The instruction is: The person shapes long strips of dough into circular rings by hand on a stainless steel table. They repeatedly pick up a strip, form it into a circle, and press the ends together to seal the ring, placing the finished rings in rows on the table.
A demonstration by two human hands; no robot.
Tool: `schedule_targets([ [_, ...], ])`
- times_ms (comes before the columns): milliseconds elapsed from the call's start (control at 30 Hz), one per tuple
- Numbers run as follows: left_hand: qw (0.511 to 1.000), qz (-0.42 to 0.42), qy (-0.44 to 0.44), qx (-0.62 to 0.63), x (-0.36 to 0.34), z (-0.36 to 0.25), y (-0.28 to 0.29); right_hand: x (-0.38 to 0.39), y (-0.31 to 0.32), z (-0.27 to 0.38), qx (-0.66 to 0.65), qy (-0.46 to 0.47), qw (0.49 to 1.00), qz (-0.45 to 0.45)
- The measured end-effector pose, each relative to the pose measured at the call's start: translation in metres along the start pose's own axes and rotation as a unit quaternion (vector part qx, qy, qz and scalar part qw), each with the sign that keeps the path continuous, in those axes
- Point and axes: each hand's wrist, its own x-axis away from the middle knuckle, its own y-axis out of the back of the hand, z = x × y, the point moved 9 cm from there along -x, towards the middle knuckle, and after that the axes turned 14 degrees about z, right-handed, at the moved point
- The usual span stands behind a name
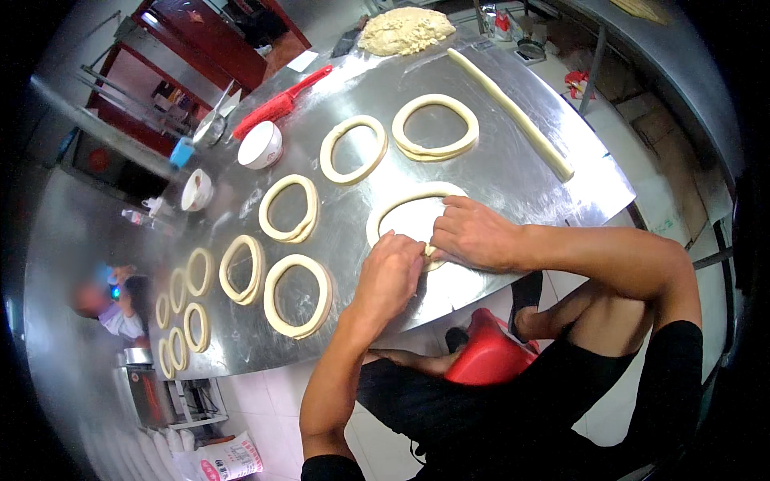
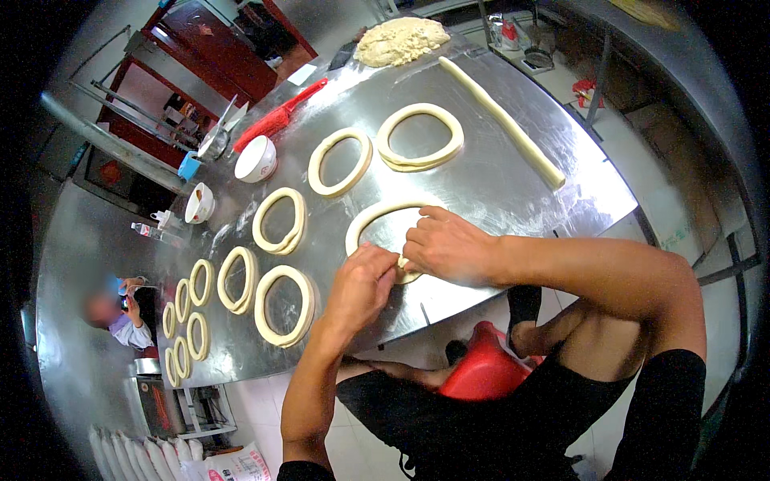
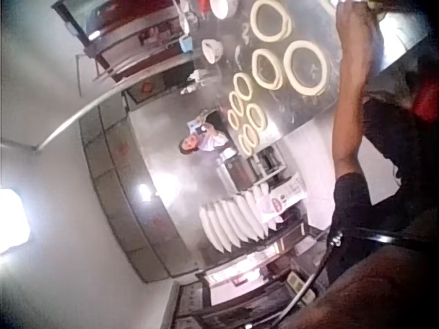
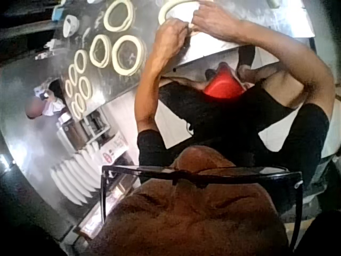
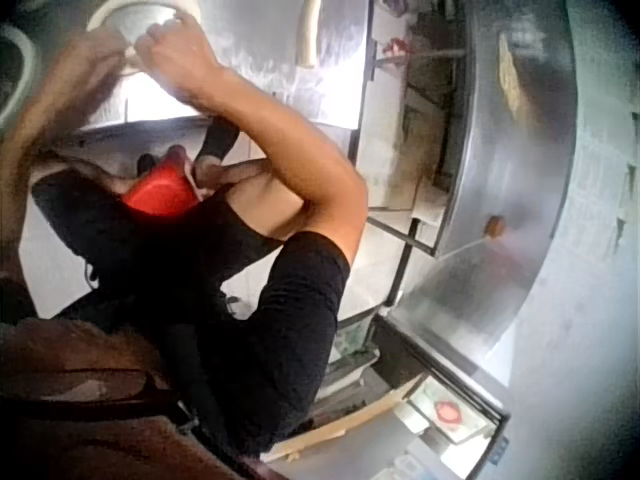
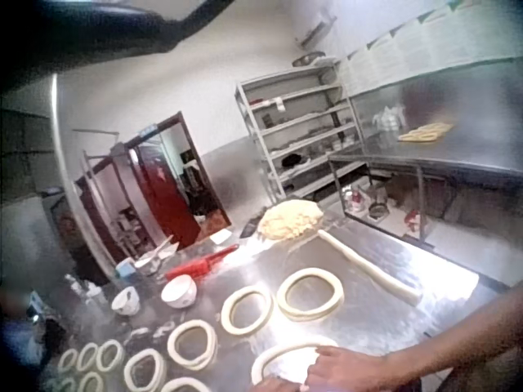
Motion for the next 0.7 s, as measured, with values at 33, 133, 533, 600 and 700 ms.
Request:
schedule_targets([
  [33,1.0,0.009,0.006,0.021,0.0,0.002,0.002,0.001,0.002,-0.002,-0.004,-0.01,1.0,0.003],
  [133,0.997,0.022,0.029,0.071,0.004,0.012,0.006,0.001,0.007,-0.007,-0.015,-0.034,0.999,0.016],
  [533,0.989,-0.021,0.021,0.146,0.003,0.022,-0.003,0.003,0.01,0.003,-0.117,0.048,0.991,-0.034],
  [600,0.99,-0.039,-0.006,0.137,0.008,0.02,-0.005,0.002,0.011,0.008,-0.111,0.068,0.991,-0.041],
  [700,0.994,-0.026,-0.035,0.101,0.011,0.02,-0.011,-0.001,0.006,0.009,-0.098,0.055,0.993,-0.028],
])
